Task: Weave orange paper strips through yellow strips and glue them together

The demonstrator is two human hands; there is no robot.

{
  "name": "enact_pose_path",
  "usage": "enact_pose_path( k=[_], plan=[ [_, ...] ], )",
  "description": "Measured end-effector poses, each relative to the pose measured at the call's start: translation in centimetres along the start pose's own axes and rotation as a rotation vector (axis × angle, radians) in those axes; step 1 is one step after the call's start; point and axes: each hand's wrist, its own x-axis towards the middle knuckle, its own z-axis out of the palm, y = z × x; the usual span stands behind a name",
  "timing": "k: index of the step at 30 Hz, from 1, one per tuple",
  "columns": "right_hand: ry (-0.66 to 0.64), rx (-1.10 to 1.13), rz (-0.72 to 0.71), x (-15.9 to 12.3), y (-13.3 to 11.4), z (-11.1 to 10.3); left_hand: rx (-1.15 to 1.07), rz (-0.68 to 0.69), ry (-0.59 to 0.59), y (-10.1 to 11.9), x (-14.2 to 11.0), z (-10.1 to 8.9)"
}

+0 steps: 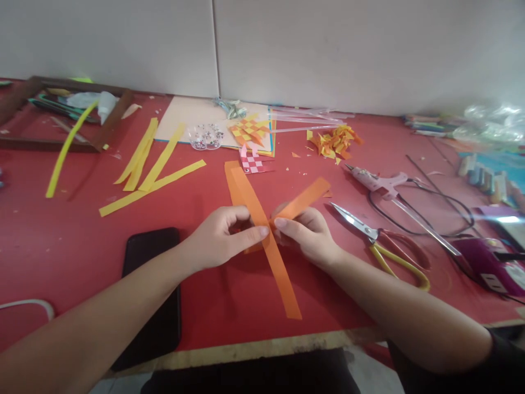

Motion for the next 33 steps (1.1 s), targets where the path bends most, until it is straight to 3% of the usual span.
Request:
enact_pose_path(
  k=[11,28,33],
  plan=[
    [-0.124,0.066,0.013,0.24,0.07,-0.33,-0.124,0.069,-0.06,-0.1,0.12,0.0],
    [0.032,-0.087,-0.081,0.34,-0.13,-0.2,-0.029,0.042,0.09,-0.05,0.08,-0.01],
    [0.065,-0.048,-0.074,0.36,-0.13,-0.12,-0.111,-0.035,0.013,-0.4,-0.03,-0.06]
  ],
)
